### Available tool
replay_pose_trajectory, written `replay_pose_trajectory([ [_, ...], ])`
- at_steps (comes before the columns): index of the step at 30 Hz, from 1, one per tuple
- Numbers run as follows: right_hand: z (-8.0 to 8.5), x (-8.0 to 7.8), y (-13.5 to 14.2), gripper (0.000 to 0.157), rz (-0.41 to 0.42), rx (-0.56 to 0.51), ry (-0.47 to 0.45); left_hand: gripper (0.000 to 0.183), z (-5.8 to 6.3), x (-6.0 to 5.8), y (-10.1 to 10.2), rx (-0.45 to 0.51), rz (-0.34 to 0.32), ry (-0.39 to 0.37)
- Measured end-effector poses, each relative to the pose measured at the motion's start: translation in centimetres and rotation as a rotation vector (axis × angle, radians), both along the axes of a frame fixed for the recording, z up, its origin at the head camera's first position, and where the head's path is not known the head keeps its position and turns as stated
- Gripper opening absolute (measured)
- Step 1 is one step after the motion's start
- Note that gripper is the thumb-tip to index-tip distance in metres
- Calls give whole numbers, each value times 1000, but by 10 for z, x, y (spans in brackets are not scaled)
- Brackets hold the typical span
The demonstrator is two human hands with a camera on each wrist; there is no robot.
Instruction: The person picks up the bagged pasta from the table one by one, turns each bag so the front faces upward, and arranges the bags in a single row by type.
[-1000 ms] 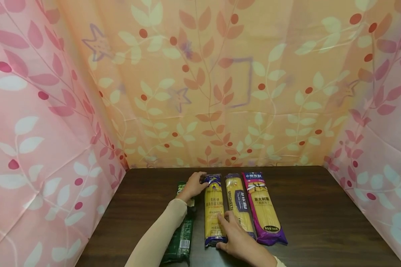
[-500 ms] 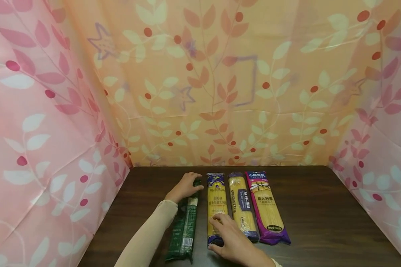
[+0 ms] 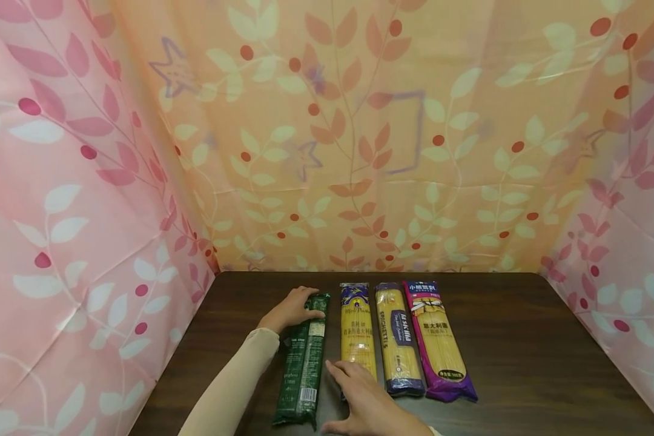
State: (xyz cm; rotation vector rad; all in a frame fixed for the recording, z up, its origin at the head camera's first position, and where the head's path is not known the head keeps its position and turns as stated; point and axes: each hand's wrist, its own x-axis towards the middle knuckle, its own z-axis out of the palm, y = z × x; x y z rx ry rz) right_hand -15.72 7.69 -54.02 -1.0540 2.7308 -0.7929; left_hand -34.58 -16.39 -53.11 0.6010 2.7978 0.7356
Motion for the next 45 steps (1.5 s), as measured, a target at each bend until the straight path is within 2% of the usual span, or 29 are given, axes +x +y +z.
replay_pose_trajectory([
  [4, -4, 1, -9, 114, -32, 56, -1, 75, -4, -1, -2, 17, 22, -14],
  [10, -5, 2, -20, 117, -79, 132, -56, 73, -6, -4, 1, 23, 66, -3],
  [17, -12, 0, -31, 119, -101, 221, 58, 68, -4, -2, 1, 18, 94, -12],
  [24, -12, -1, -42, 123, -147, 285, 73, 66, 3, -3, 6, -27, 89, -27],
  [30, -17, -4, -45, 125, -161, 268, 73, 62, 2, -2, 8, -48, 90, -34],
  [35, -25, -7, -47, 129, -185, 239, 128, 60, 0, -1, 8, -43, 95, -32],
  [45, -25, -9, -50, 127, -219, 255, 131, 63, 2, 2, 11, -43, 94, -45],
])
